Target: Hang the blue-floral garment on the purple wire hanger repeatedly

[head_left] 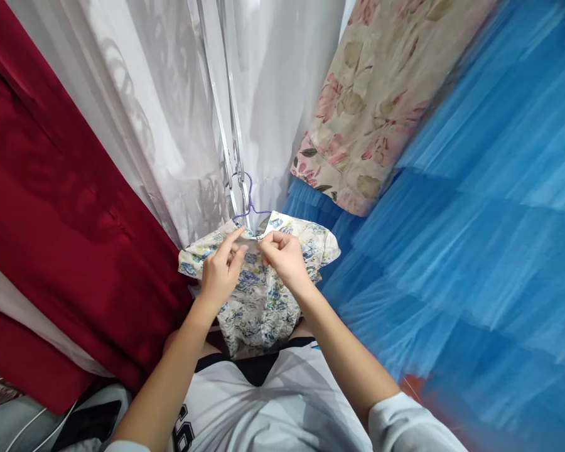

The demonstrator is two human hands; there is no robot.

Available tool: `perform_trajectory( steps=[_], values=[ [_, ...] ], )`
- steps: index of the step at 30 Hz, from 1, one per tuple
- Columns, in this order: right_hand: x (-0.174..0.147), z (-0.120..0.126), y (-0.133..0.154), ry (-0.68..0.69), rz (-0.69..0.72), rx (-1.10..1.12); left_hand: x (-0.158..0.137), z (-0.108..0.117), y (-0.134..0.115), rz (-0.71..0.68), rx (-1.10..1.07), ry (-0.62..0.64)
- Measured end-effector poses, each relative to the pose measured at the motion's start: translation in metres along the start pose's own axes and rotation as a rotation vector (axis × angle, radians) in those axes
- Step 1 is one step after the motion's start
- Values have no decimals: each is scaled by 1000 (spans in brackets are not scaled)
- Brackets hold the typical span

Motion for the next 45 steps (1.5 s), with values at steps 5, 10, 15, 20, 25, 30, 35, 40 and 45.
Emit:
perform_trajectory(
  steps=[5, 10, 15, 20, 25, 30, 35, 40, 45],
  values=[
    [5, 0, -18, -81, 128, -249, 34, -1, -16, -222, 92, -31],
    [-10, 4, -50, -44, 118, -469, 41, 49, 24, -29, 41, -442],
    [-45, -1, -64, 91, 34, -433, 2, 80, 140, 508, -681, -882],
    [-68, 3, -86, 103, -53, -335, -60, 17, 174, 938, -1029, -777],
    [-82, 67, -122, -159, -125, -378, -88, -51, 118, 900, -1171, -467],
    [-96, 98, -112, -237, -2, -490, -76, -76, 38, 647, -1091, -126],
    [-99, 53, -80, 199, 55, -218, -55, -78, -27, 231, -757, 184],
    [-102, 40, -83, 218, -214, 193, -40, -71, -32, 59, -656, 282],
    [-107, 52, -70, 313, -488, 351, -62, -91, -15, 119, -772, 643]
  ],
)
Point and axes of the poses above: each hand's wrist, its own x-axis towards the middle knuckle, its own z-axis out of the back of the hand, y = z × x, the point moved 5 cm from there along x, towards the middle knuckle, and after that the axes turned 2 degrees about -y, right-handed, at the moved point
